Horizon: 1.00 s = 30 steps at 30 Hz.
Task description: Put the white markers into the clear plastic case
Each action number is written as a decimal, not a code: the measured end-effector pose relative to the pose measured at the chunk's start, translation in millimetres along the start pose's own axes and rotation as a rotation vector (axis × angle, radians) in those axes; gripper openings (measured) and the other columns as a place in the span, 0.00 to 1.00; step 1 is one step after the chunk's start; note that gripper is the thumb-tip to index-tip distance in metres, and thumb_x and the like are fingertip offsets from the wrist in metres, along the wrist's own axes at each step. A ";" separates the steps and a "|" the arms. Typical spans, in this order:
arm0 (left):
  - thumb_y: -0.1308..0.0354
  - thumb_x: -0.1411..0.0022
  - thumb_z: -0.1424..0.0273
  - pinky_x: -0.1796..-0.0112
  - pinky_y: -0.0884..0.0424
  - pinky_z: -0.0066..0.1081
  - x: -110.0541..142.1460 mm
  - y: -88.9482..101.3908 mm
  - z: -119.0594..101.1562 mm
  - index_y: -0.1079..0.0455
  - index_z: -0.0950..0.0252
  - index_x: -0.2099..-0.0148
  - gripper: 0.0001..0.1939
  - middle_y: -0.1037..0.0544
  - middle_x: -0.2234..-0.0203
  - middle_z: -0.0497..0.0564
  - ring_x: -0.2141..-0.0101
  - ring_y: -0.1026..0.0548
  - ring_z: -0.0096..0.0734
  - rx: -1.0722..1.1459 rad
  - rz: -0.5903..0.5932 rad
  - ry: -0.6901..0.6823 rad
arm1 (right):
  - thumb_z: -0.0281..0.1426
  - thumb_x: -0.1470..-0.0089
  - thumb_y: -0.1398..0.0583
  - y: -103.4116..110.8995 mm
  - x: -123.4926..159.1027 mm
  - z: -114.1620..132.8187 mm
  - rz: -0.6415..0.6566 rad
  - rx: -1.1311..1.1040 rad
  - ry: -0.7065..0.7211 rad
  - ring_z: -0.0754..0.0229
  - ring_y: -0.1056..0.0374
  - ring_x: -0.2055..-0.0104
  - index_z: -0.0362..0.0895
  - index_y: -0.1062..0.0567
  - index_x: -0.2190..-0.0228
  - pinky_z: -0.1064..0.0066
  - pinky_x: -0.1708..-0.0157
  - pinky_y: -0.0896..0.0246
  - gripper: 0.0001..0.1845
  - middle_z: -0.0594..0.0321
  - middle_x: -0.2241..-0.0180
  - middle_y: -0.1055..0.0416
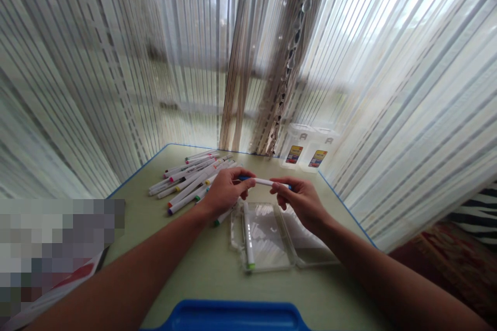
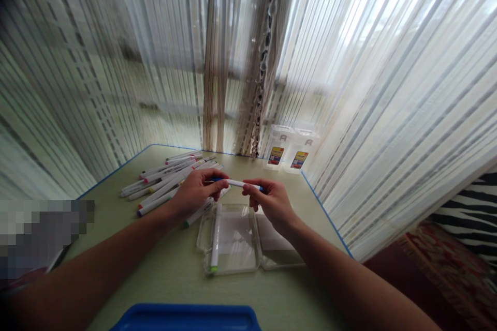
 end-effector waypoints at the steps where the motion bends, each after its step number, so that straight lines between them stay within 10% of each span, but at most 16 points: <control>1: 0.37 0.46 0.68 0.78 0.35 0.25 -0.5 0.7 1.1 0.26 0.70 0.62 0.12 0.28 0.80 0.47 0.81 0.32 0.23 0.016 -0.006 0.009 | 0.35 0.54 0.32 0.5 -0.4 0.1 0.000 -0.008 0.005 0.69 0.38 0.82 0.40 0.19 0.66 0.76 0.84 0.44 0.14 0.59 0.75 0.25; 19: 0.41 0.42 0.69 0.77 0.34 0.26 0.9 1.7 6.8 0.26 0.73 0.61 0.10 0.22 0.74 0.55 0.82 0.31 0.22 0.413 -0.034 0.189 | 0.38 0.52 0.33 0.1 0.0 3.6 -0.037 -0.296 -0.068 0.67 0.35 0.79 0.40 0.20 0.65 0.76 0.82 0.40 0.15 0.59 0.74 0.25; 30: 0.41 0.39 0.66 0.72 0.32 0.30 9.2 -17.8 -14.5 0.27 0.71 0.51 0.17 0.21 0.61 0.63 0.75 0.28 0.25 0.550 0.227 0.111 | 0.34 0.53 0.32 18.8 -8.6 -10.5 -0.183 -0.439 -0.171 0.70 0.36 0.80 0.39 0.22 0.68 0.82 0.83 0.40 0.11 0.63 0.79 0.29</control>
Point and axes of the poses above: each hand's wrist, its own x-axis away from the middle knuckle, its own y-axis out of the back of the hand, z = x × y, the point moved 8 cm from there along -x, towards the middle knuckle
